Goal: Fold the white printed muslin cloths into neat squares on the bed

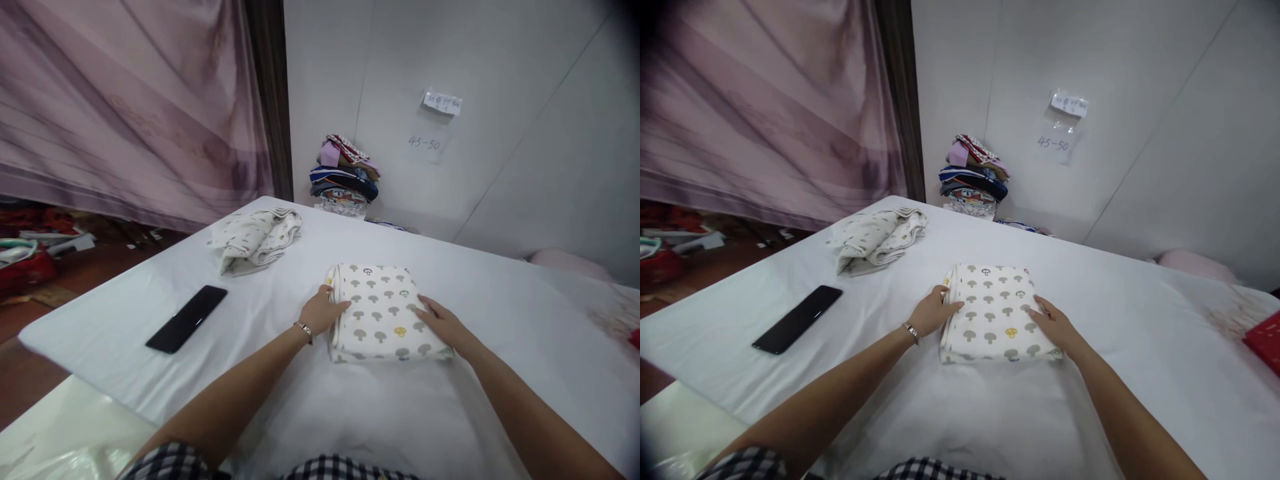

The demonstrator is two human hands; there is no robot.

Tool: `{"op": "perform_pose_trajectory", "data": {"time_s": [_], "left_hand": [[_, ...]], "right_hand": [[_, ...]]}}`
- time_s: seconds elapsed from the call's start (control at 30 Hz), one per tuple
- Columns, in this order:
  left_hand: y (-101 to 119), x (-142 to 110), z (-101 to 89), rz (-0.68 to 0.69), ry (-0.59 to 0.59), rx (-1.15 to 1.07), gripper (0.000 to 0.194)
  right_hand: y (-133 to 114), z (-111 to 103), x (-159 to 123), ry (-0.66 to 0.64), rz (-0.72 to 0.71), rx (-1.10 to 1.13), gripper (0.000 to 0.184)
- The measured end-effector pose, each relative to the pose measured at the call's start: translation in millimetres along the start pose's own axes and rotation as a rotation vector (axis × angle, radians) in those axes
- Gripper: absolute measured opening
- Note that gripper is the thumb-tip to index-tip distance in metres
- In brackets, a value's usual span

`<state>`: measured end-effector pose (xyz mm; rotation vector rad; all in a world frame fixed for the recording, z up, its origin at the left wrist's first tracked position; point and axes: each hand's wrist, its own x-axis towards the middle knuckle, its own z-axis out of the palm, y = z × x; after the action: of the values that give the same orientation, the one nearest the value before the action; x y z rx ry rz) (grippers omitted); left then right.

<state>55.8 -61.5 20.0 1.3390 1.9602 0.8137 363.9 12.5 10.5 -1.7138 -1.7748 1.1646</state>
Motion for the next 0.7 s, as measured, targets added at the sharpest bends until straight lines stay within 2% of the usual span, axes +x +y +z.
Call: {"op": "perform_pose_trajectory", "data": {"time_s": [0.07,0.23,0.43,0.57,0.7], "left_hand": [[3.3,2.2,4.4,-0.013,-0.006,0.022,0.074],[-1.7,1.8,9.2,0.025,0.006,0.047,0.058],[-17.4,-2.3,10.2,-0.07,0.044,0.016,0.056],[-13.9,-4.9,9.7,-0.066,0.069,0.099,0.068],[-9.9,-9.1,6.2,-0.077,0.093,0.089,0.08]], "right_hand": [[0.9,4.4,0.6,0.028,-0.015,-0.044,0.065],[5.9,8.8,-2.2,0.056,-0.04,-0.031,0.063],[-1.3,6.1,-13.6,0.057,0.09,0.131,0.078],[-6.0,1.4,-15.2,-0.065,0.22,0.428,0.085],[-7.9,1.2,-13.1,-0.241,0.233,0.617,0.067]]}}
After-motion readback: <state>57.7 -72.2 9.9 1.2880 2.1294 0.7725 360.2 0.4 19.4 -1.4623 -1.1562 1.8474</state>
